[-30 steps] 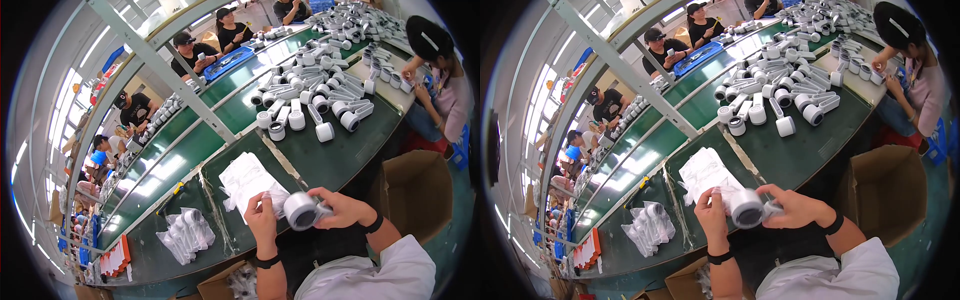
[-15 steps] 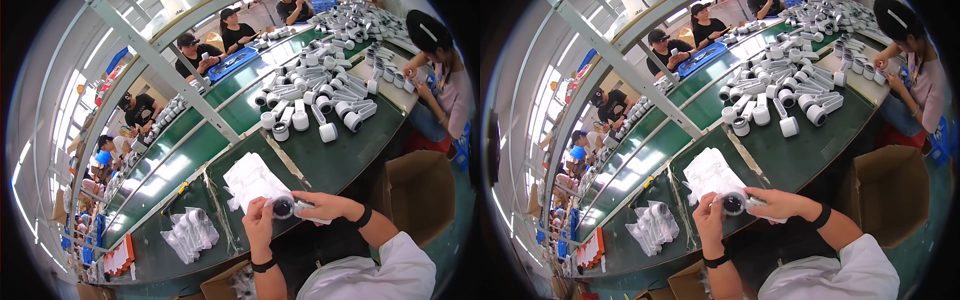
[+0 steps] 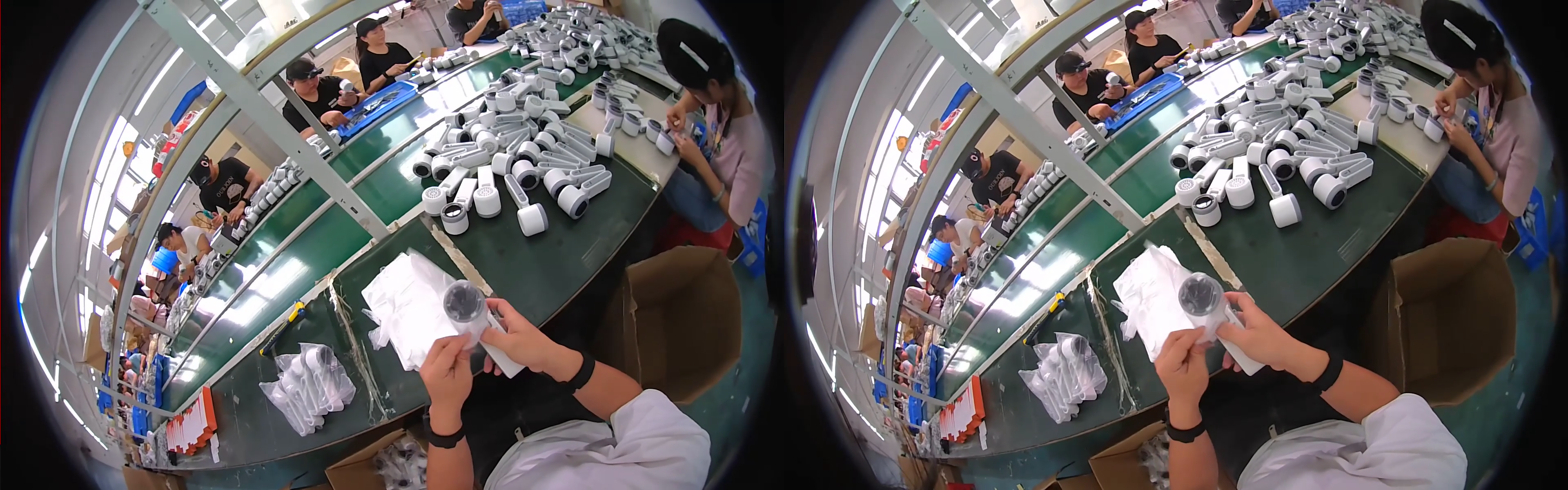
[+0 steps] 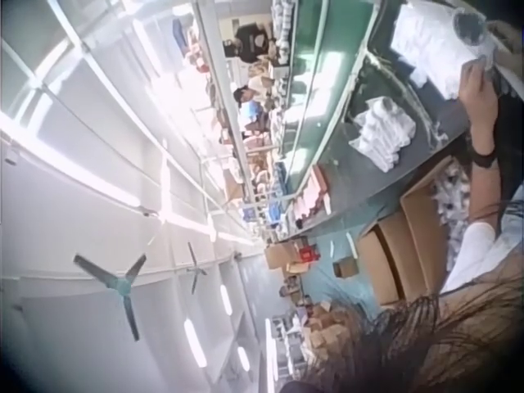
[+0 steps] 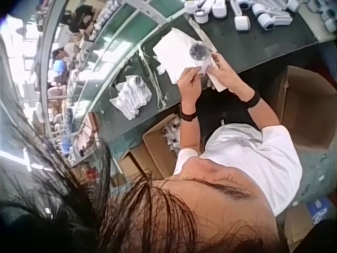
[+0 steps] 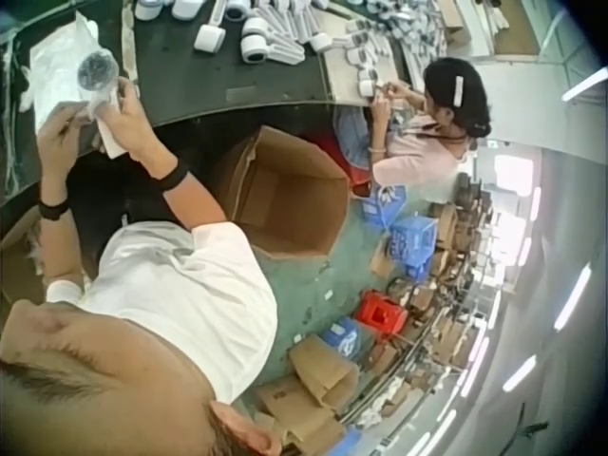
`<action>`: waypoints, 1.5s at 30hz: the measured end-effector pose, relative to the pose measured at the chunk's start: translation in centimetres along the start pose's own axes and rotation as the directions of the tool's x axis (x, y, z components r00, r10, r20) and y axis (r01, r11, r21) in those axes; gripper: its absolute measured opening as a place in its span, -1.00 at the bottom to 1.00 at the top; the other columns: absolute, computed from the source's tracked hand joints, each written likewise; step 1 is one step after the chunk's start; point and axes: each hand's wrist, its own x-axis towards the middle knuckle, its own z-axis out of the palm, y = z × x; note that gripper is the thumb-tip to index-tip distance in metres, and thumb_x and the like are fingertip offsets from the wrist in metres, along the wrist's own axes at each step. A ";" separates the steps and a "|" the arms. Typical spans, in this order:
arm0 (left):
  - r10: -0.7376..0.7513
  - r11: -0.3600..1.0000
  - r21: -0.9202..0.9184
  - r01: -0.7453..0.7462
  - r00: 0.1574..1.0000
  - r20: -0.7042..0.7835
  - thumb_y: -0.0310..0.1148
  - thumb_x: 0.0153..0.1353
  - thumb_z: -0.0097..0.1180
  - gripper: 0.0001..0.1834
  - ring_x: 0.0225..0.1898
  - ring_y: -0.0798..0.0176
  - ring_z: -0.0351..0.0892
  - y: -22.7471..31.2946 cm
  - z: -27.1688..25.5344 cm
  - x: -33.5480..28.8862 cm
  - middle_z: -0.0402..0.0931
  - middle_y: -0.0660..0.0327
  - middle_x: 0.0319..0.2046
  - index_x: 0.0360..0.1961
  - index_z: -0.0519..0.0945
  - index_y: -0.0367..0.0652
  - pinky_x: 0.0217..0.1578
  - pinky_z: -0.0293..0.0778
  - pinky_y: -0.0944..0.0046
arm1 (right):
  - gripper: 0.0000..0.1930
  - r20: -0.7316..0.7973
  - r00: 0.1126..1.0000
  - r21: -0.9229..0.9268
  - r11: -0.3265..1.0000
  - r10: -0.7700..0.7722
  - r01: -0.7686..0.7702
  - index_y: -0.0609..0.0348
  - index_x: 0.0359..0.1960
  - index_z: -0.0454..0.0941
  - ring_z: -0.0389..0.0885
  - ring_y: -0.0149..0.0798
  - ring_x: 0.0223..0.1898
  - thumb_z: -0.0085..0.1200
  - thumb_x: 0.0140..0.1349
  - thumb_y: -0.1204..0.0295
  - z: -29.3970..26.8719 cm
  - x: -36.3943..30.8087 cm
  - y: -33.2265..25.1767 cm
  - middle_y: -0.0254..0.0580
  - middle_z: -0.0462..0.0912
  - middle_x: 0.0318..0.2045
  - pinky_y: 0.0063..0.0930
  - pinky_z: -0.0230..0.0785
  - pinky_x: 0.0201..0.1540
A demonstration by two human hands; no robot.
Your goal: The person picks up a handheld fan, slides it into a plastic bag, and places the bagged fan into a cardboard box, repeating the process for several more fans.
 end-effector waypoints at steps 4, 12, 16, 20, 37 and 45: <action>0.017 0.961 -0.273 0.043 0.977 0.212 -0.64 0.08 0.21 -0.84 -0.43 0.27 0.61 1.5 0.9 -0.6 0.60 0.12 -0.37 -0.27 0.65 -0.30 -0.43 0.49 0.37 | -0.32 -0.162 0.925 -0.041 0.939 -0.344 0.342 0.18 0.38 -0.05 0.60 -0.30 -0.11 0.03 0.28 0.51 -1.0 2.3 3.6 -0.06 0.51 0.00 -0.43 0.52 -0.12; -0.157 0.803 -0.523 0.286 0.948 0.276 -0.61 0.15 0.19 -0.78 -0.21 0.23 0.60 0.1 -0.1 -1.9 0.55 0.10 -0.15 -0.14 0.60 -0.32 -0.24 0.58 0.33 | -0.45 -0.087 0.954 0.019 0.957 -0.288 0.290 0.17 0.31 0.20 0.49 -0.39 0.06 0.09 0.32 0.45 -0.4 1.7 3.1 -0.18 0.50 0.08 -0.50 0.36 0.12; -0.487 0.504 -0.690 0.520 0.830 0.270 -0.40 0.41 -0.04 -0.50 0.16 0.16 0.42 -1.0 1.4 -2.8 0.29 0.11 0.22 0.32 0.20 -0.21 0.04 0.53 0.18 | -0.50 -0.165 0.901 -0.063 0.916 -0.402 0.397 0.22 0.21 0.30 0.53 -0.33 0.01 0.14 0.27 0.39 1.6 1.5 3.2 -0.16 0.54 0.00 -0.45 0.39 0.04; -0.526 0.164 -0.756 0.634 0.705 0.476 -0.38 0.42 -0.04 -0.50 0.14 0.15 0.47 0.1 2.2 -3.6 0.34 0.14 0.22 0.34 0.20 -0.10 0.09 0.48 0.14 | -0.48 -0.150 0.675 -0.763 0.519 -0.722 0.386 0.25 0.14 0.40 0.55 -0.07 -0.12 0.20 0.14 0.36 2.5 1.3 2.8 -0.04 0.59 -0.19 -0.26 0.36 -0.08; -0.589 0.571 -0.773 0.277 0.794 -0.150 -0.49 0.21 0.22 -0.73 -0.33 0.17 0.62 -1.8 -10.1 -6.6 0.61 0.10 -0.22 -0.09 0.52 -0.33 -0.32 0.60 0.16 | -0.84 0.296 0.613 -0.602 0.355 -0.732 0.715 0.27 -0.31 0.63 0.59 -0.24 -0.51 0.29 0.06 0.56 2.7 1.5 5.3 -0.15 0.62 -0.48 -0.46 0.42 -0.50; -0.358 0.849 -0.148 0.507 0.346 -0.868 -0.46 0.25 0.19 -0.70 -0.41 0.34 0.55 -2.9 -25.3 -9.9 0.55 0.20 -0.29 -0.03 0.54 -0.37 -0.53 0.56 0.38 | -0.83 0.150 0.881 -0.600 0.667 -0.448 0.441 0.29 -0.24 0.64 0.55 -0.52 -0.54 0.27 0.16 0.47 0.2 2.9 7.3 -0.24 0.64 -0.51 -0.65 0.37 -0.49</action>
